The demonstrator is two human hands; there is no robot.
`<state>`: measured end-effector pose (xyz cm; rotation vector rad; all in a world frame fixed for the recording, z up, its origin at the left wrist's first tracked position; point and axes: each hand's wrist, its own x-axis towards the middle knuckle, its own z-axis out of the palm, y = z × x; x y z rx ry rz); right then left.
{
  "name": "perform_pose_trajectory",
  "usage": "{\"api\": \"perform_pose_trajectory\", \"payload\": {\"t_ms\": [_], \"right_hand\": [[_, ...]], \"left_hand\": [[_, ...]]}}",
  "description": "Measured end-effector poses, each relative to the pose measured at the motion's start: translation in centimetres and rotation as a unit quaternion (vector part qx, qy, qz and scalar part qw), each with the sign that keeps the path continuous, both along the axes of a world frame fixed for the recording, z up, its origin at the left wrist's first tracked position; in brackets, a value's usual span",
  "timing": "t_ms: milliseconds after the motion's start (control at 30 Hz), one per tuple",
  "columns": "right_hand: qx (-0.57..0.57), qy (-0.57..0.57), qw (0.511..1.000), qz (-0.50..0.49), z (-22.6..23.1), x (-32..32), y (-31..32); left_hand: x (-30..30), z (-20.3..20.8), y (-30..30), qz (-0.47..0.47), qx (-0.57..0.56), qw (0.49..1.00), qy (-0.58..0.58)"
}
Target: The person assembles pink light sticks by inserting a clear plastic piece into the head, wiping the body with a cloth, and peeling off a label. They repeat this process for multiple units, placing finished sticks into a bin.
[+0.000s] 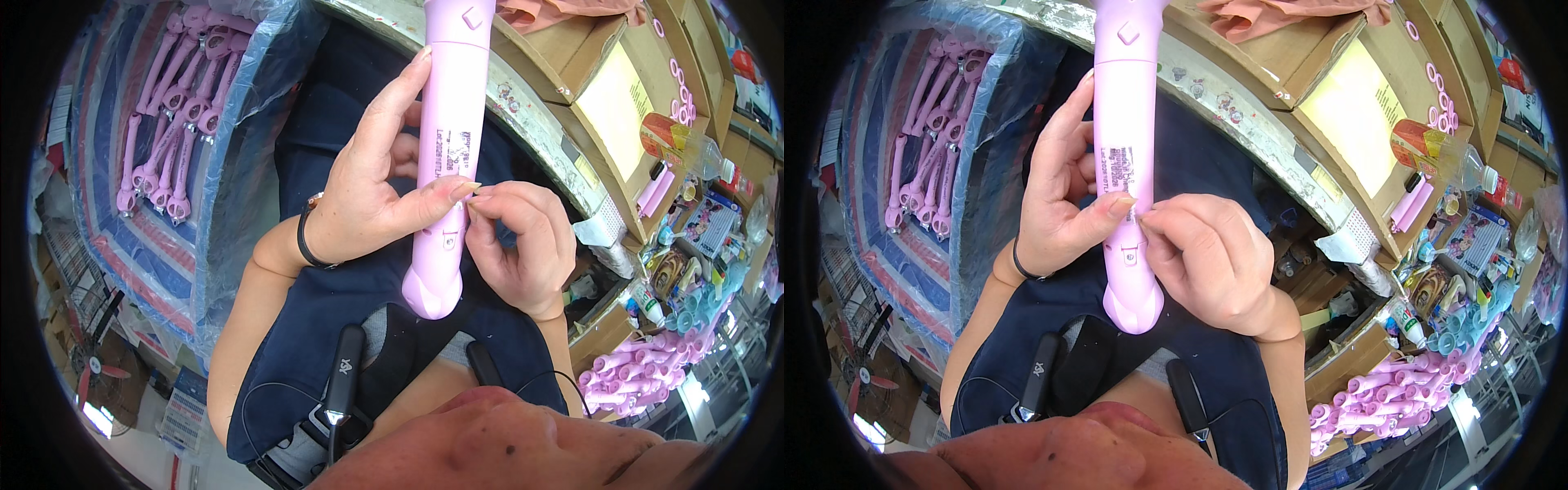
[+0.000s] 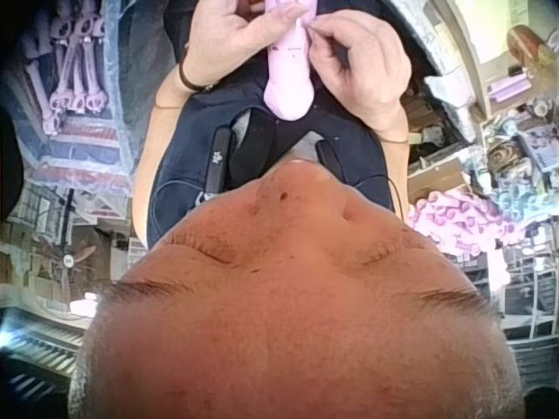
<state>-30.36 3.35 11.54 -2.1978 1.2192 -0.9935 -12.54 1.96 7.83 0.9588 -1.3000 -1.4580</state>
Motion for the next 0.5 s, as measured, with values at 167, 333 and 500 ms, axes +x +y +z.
{"api": "perform_pose_trajectory", "payload": {"t_ms": [167, 333, 500], "right_hand": [[-0.003, -0.034, 0.999, -0.025, 0.08, -0.14, 0.04], [0.007, -0.039, 0.999, 0.003, 0.06, 0.06, 0.13], [-0.017, -0.022, 1.0, 0.005, -0.07, 0.11, 0.1]], "left_hand": [[0.07, -0.03, 0.05, -0.012, -0.014, 1.0, 0.004], [0.12, -0.02, 0.1, -0.016, -0.007, 1.0, 0.017], [0.11, -0.12, 0.16, -0.016, -0.013, 1.0, 0.009]]}}
